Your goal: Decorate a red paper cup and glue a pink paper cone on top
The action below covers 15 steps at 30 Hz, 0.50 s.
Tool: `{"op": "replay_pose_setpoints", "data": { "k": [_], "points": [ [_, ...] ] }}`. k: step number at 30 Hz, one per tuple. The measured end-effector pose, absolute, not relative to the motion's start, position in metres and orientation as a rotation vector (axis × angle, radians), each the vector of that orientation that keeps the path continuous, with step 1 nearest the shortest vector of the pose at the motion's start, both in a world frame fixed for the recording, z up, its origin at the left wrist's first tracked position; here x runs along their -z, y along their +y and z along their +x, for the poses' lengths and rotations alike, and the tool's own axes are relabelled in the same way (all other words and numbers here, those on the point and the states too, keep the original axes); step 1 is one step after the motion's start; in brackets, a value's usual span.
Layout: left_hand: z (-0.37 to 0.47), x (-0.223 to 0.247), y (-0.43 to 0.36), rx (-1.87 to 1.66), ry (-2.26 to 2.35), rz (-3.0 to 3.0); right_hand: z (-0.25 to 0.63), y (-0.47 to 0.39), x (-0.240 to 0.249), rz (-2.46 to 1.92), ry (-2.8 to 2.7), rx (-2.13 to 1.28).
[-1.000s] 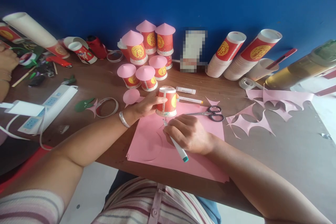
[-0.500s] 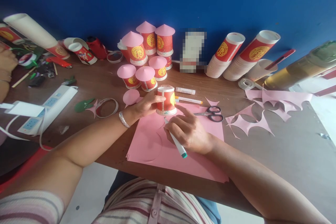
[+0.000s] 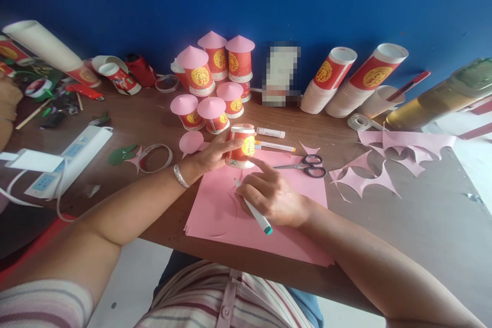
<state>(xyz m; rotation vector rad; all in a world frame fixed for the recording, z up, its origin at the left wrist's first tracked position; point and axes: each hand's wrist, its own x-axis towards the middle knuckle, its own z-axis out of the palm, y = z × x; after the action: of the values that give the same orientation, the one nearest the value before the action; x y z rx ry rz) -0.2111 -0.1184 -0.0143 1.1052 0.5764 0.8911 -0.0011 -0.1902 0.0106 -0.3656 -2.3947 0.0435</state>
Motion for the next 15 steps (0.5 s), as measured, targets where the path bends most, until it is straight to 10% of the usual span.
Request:
{"op": "replay_pose_setpoints", "data": {
  "k": [15],
  "points": [
    [-0.212,0.0082,-0.1185,-0.853,0.619,1.061,0.003,-0.1854,-0.0105,-0.434,-2.237,0.114]
  ]
}}
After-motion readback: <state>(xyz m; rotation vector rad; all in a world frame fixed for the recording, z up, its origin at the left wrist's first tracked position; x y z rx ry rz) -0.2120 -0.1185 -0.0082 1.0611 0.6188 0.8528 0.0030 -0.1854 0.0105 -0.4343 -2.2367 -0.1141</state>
